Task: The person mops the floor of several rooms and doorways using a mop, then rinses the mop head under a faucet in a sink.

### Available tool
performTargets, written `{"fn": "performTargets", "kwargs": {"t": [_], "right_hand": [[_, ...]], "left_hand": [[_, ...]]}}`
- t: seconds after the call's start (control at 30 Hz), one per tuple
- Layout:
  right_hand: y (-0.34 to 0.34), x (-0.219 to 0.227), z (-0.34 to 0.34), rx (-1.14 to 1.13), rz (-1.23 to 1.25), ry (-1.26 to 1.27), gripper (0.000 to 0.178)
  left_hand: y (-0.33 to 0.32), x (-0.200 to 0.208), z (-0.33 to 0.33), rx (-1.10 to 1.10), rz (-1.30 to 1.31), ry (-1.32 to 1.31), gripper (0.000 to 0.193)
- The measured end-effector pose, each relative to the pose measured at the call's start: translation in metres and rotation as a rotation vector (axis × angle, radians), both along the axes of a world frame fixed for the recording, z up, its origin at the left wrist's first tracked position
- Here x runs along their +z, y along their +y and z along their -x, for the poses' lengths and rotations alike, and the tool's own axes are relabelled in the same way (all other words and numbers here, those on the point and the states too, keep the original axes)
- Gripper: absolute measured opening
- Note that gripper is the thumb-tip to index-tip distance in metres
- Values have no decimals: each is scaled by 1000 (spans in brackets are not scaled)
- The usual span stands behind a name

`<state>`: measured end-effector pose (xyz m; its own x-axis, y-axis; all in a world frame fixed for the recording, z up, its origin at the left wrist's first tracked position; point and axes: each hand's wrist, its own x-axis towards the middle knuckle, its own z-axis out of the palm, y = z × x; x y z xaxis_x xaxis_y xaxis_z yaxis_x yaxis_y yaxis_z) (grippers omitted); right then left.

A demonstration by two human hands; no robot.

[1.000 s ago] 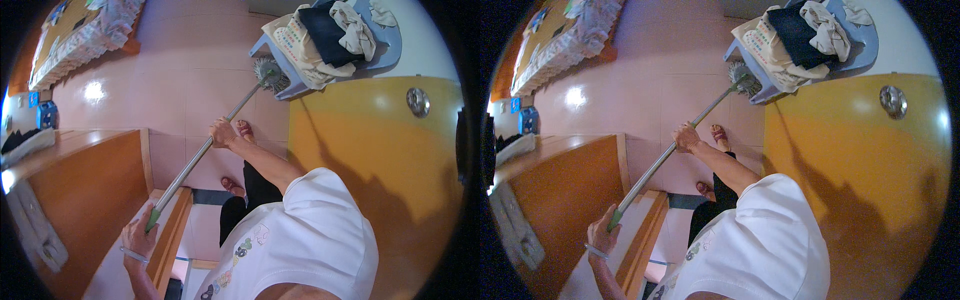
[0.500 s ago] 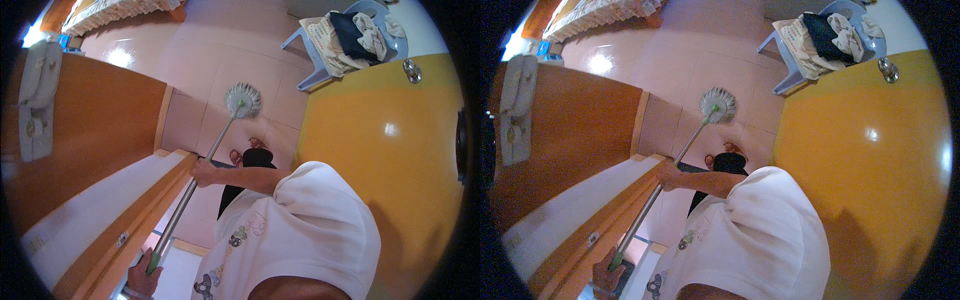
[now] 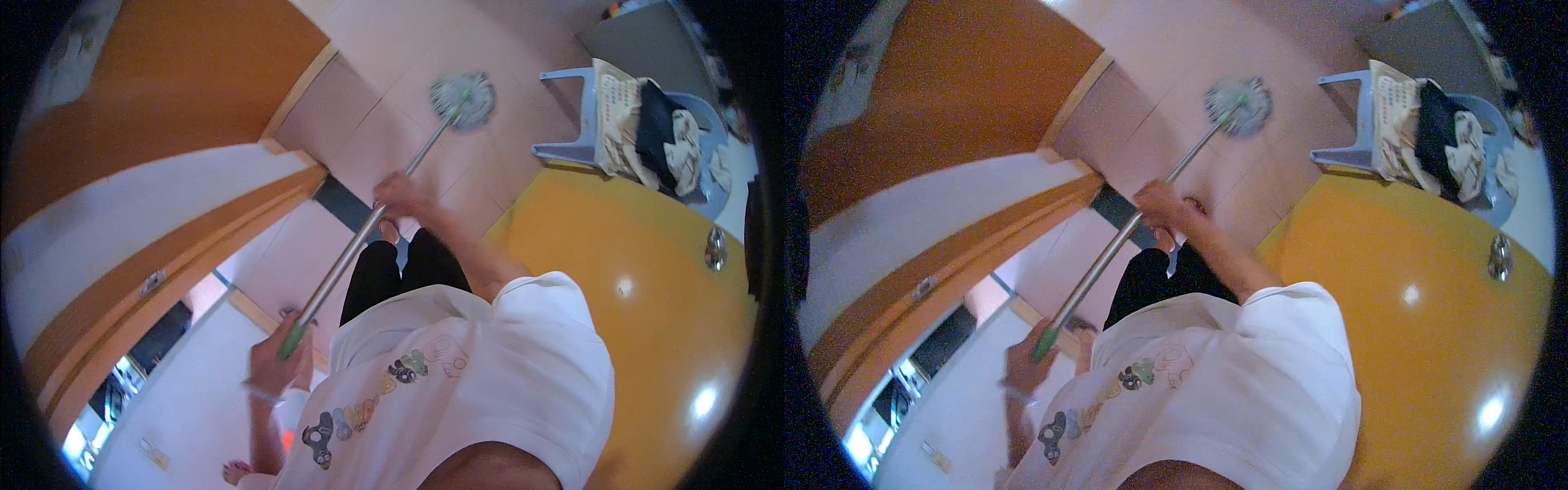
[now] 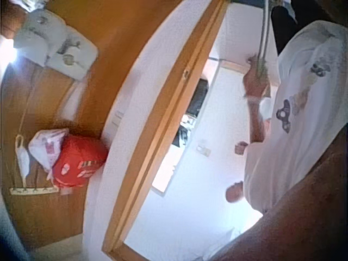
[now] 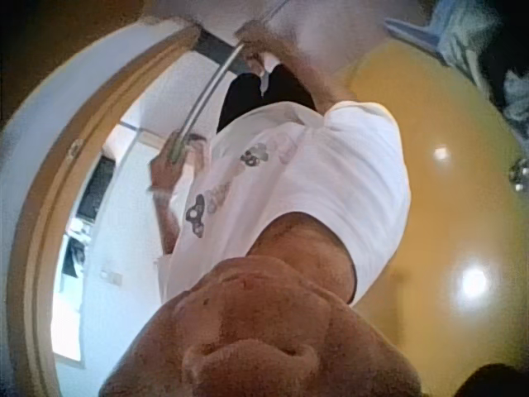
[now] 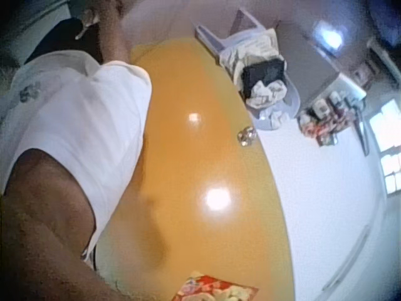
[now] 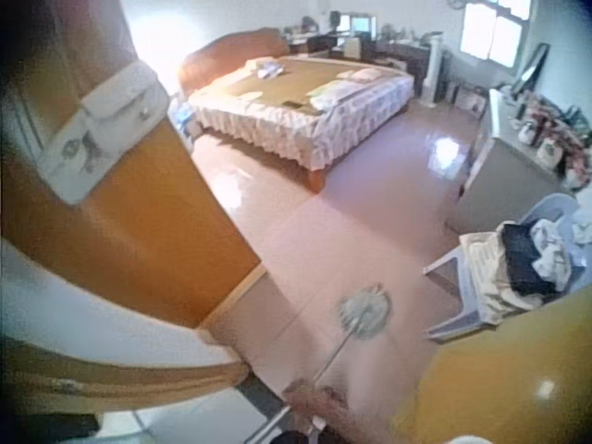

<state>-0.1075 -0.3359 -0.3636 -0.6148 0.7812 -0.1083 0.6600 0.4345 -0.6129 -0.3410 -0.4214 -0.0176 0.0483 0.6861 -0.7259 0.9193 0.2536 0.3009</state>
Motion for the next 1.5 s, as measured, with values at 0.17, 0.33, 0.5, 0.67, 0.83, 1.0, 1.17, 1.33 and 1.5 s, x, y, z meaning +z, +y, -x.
{"fn": "performTargets", "kwargs": {"t": [0.17,0.33,0.5,0.67,0.83,1.0,1.17,1.33,1.5], "right_hand": [[10,-71,-98,-896,341,292,17],[31,-86,-169,-643,-289,-395,26],[31,-49,-88,-313,48,-640,32],[-80,-67,68,-199,-305,-545,29],[-174,9,266,338,94,-470,18],[-296,19,440,465,-34,-4,13],[-350,72,526,662,122,283,18],[-327,97,532,692,266,178,20],[-275,95,456,576,368,85,20]], "left_hand": [[-22,-124,-77,-29,-54,-293,59],[-5,-149,-129,-84,-109,-395,58],[-24,-132,-40,-89,-92,-318,55],[-129,-102,99,-31,-125,-362,54],[-247,-28,259,3,-146,-110,51],[-335,85,345,371,-62,232,41],[-372,157,356,345,-30,410,35],[-360,156,383,546,-51,314,30],[-309,129,339,521,-66,176,26]]}}
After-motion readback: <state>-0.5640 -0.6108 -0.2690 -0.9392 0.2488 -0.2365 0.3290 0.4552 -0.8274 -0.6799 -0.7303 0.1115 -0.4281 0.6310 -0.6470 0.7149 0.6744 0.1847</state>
